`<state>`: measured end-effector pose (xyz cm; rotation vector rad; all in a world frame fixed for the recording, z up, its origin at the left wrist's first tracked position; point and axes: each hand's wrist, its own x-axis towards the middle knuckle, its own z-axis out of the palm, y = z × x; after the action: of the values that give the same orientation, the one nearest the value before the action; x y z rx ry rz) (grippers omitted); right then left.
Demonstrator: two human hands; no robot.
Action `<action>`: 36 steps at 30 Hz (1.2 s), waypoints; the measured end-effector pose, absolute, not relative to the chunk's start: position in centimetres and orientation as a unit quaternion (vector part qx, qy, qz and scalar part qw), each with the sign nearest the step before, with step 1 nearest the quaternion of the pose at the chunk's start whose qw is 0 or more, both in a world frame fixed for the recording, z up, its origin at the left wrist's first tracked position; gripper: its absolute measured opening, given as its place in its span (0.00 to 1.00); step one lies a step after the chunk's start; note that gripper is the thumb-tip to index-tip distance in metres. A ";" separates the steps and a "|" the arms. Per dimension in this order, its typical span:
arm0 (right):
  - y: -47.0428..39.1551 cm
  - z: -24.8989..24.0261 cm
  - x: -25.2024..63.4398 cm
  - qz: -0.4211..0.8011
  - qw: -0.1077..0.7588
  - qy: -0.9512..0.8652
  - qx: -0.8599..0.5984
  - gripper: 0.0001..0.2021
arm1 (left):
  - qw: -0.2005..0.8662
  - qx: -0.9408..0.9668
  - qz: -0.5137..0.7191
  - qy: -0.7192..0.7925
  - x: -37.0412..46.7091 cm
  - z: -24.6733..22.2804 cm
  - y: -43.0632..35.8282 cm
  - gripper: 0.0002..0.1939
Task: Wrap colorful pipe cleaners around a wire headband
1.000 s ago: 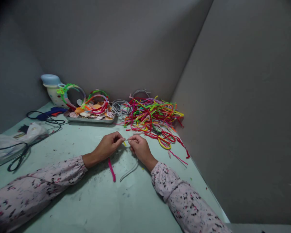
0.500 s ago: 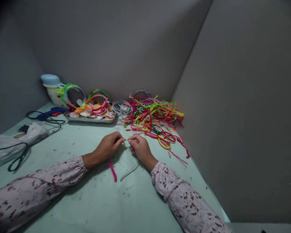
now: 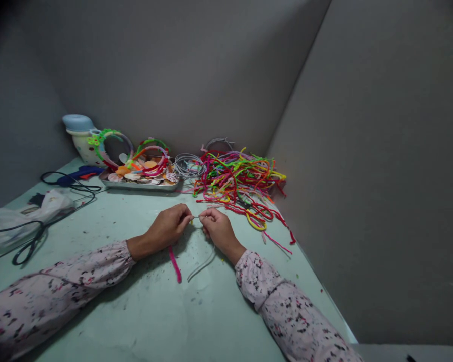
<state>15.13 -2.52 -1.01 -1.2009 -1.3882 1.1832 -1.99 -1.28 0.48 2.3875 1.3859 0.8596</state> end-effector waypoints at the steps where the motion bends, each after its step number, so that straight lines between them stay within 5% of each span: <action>1: -2.5 -1.0 15.1 0.479 0.461 -0.566 -0.488 0.08 | 0.126 0.818 0.297 0.476 -2.0 0.5 -1.3 0.06; 36: -2.3 -1.2 15.0 0.501 0.465 -0.547 -0.483 0.07 | 0.113 0.816 0.327 0.463 -2.2 0.4 -1.1 0.03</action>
<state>14.98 -2.28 -1.19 -1.1876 -1.3438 1.2302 -2.19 -1.15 0.39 2.3943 1.3571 0.9595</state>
